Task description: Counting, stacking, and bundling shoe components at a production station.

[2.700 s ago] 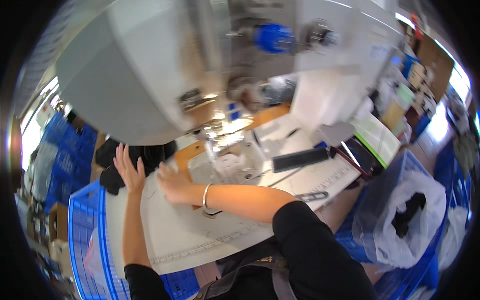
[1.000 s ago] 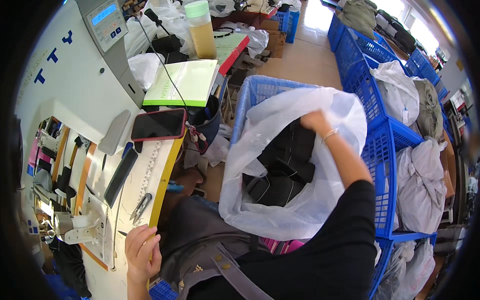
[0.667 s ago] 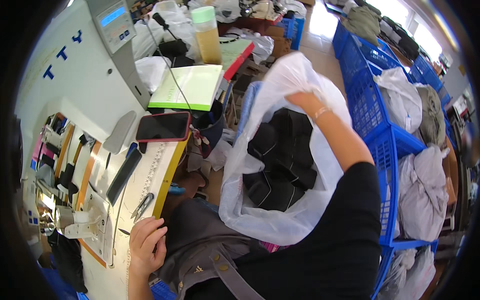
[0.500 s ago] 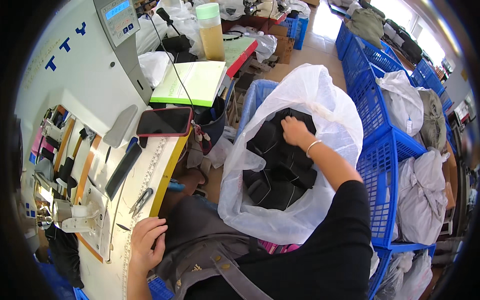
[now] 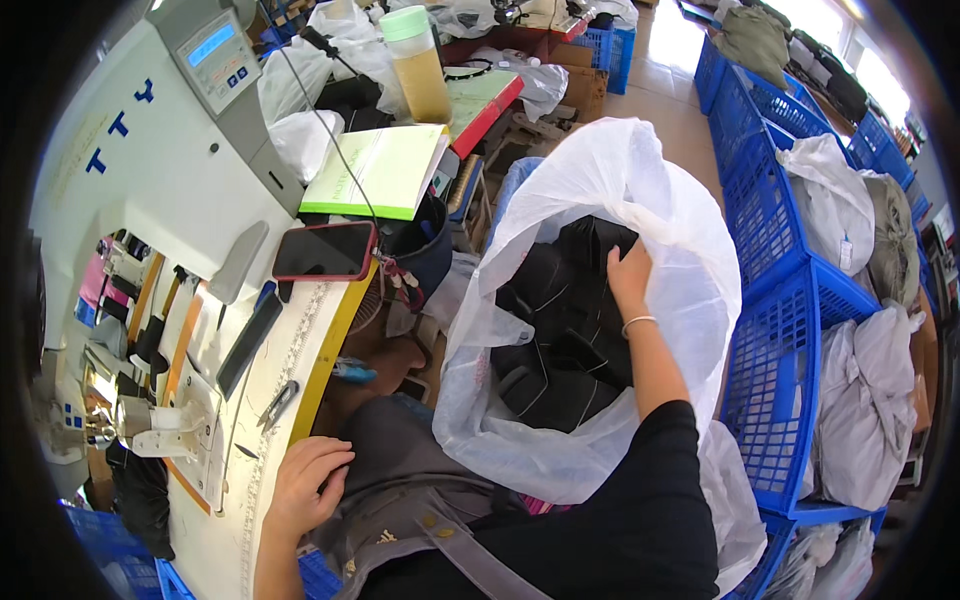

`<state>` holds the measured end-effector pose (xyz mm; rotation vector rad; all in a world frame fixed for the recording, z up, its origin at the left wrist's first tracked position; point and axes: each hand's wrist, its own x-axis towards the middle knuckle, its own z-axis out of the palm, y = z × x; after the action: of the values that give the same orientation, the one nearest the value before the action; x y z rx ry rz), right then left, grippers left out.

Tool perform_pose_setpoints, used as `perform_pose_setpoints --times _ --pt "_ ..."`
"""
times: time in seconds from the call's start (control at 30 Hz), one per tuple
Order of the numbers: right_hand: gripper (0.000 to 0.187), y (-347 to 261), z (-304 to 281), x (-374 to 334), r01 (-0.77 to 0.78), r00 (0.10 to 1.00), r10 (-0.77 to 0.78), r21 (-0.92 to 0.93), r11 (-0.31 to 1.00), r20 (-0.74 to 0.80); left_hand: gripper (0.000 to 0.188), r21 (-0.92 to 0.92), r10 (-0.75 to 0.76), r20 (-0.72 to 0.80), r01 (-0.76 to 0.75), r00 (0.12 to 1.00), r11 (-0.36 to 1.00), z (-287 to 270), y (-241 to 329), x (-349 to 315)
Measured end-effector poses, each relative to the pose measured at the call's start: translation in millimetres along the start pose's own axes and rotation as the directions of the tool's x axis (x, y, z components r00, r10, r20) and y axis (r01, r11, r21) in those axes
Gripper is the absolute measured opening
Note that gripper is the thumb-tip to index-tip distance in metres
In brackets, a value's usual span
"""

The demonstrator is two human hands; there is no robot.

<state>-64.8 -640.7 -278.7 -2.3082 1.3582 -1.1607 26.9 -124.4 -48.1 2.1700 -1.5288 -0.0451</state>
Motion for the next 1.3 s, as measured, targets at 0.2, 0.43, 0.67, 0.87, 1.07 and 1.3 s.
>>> perform_pose_setpoints --times 0.2,0.43,0.67,0.87,1.07,1.3 --pt "0.057 21 -4 33 0.08 0.989 -0.048 -0.23 0.97 0.143 0.024 -0.047 -0.018 0.01 0.019 1.0 0.999 14 -3 16" --pt "0.077 29 -15 88 0.326 0.77 -0.038 -0.341 0.882 0.637 0.024 -0.062 -0.013 0.039 0.016 0.999 0.998 18 -8 15" --pt "0.08 11 -3 94 0.305 0.824 -0.126 -0.246 0.92 0.552 0.025 -0.059 -0.027 0.066 0.031 0.997 0.998 23 -6 17" --pt "0.081 11 15 94 0.316 0.803 -0.109 -0.263 0.912 0.586 0.025 -0.07 -0.088 0.08 0.094 0.993 0.993 18 -13 19" --pt "0.082 18 16 97 0.344 0.785 -0.092 -0.307 0.888 0.613 0.026 -0.077 -0.102 0.074 0.108 0.992 0.991 29 -18 17" --pt "0.084 30 30 101 0.332 0.785 -0.067 -0.327 0.885 0.616 0.025 -0.088 -0.124 0.121 0.135 0.985 0.987 35 -20 19"
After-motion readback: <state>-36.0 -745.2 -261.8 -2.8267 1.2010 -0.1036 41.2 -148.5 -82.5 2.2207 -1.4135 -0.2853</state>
